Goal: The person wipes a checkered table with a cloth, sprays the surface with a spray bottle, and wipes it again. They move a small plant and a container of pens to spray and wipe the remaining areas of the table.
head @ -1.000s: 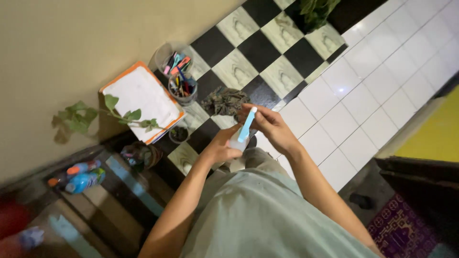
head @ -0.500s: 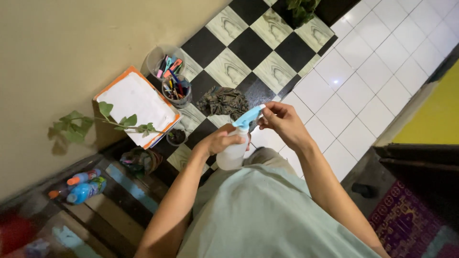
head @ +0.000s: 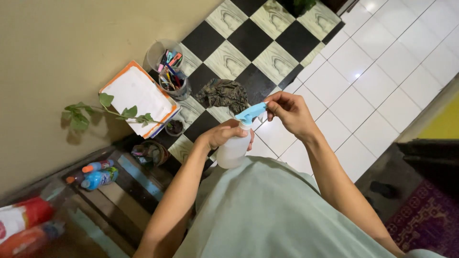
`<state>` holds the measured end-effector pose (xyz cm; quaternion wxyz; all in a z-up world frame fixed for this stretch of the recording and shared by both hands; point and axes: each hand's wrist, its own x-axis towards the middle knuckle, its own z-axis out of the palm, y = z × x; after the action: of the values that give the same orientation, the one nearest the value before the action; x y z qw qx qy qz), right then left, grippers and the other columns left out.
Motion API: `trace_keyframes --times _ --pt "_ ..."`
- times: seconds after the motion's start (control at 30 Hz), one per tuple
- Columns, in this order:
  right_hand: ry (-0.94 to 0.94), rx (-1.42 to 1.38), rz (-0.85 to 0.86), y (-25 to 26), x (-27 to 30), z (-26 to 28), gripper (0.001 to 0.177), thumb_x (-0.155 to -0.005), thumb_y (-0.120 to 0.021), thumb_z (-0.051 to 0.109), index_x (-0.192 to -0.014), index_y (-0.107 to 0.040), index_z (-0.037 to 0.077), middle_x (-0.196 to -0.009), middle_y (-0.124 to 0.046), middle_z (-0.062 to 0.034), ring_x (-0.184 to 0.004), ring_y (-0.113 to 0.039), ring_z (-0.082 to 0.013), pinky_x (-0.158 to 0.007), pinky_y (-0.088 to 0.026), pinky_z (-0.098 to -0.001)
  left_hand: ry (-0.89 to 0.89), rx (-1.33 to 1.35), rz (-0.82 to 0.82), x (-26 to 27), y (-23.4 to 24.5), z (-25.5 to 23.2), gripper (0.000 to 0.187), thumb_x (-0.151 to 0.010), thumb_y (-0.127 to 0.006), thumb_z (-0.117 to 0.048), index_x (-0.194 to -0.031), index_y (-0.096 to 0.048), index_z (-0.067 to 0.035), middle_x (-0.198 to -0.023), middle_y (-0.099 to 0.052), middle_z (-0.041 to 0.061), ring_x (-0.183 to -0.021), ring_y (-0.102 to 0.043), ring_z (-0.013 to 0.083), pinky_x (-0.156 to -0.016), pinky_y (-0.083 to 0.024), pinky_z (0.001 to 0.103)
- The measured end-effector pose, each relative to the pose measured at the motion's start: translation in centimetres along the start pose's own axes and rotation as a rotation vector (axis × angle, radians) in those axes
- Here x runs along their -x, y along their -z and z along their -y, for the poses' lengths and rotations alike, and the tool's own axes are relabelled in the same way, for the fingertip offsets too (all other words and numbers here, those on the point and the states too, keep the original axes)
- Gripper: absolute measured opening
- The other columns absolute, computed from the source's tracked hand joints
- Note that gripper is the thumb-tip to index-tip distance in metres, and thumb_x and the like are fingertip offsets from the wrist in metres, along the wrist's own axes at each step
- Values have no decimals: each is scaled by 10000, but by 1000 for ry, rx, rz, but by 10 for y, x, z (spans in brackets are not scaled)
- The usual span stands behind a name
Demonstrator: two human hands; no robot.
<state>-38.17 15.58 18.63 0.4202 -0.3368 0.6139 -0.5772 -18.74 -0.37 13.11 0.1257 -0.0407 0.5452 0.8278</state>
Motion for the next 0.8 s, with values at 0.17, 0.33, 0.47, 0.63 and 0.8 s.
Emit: trace_keyframes --times 0.17,0.33,0.47,0.63,0.8 --pt "-25 -136 -92 22 28 0 193 -1033 -661 164 -1009 -684 -26 -781 -652 -49 -677 -607 -120 -629 -520 -280 56 10 -119 -21 -33 3 370 -919 -641 -356 -1084 -680 -27 -951 -733 106 -907 -705 206 -844 -559 369" --pt "-55 -252 -122 49 56 -4 209 -1027 -655 195 -1003 -672 -12 -760 -631 -28 -672 -588 -114 -628 -505 -273 108 -205 -258 -43 -72 3 359 -913 -637 -365 -1111 -680 -69 -1002 -737 63 -986 -695 177 -905 -537 341" --pt "20 -244 -80 64 70 -12 236 -1086 -596 232 -1081 -672 8 -846 -607 -9 -778 -548 -92 -723 -486 -256 60 -174 -184 -56 -99 1 374 -953 -647 -400 -1058 -681 -42 -962 -735 86 -946 -712 194 -885 -562 354" --pt "41 -509 -6 73 81 -21 293 -1135 -514 293 -1147 -642 30 -941 -631 -7 -853 -573 -101 -799 -505 -270 96 -55 -121 -71 -121 -1 432 -960 -633 -444 -1093 -686 -37 -942 -757 88 -902 -725 196 -849 -579 358" --pt "24 -545 -149 71 91 -12 285 -1068 -542 272 -1214 -626 42 -990 -630 17 -884 -589 -88 -822 -535 -301 -51 -153 -285 -85 -141 -2 552 -1008 -575 -518 -1289 -623 -45 -1008 -704 76 -952 -680 172 -888 -539 340"
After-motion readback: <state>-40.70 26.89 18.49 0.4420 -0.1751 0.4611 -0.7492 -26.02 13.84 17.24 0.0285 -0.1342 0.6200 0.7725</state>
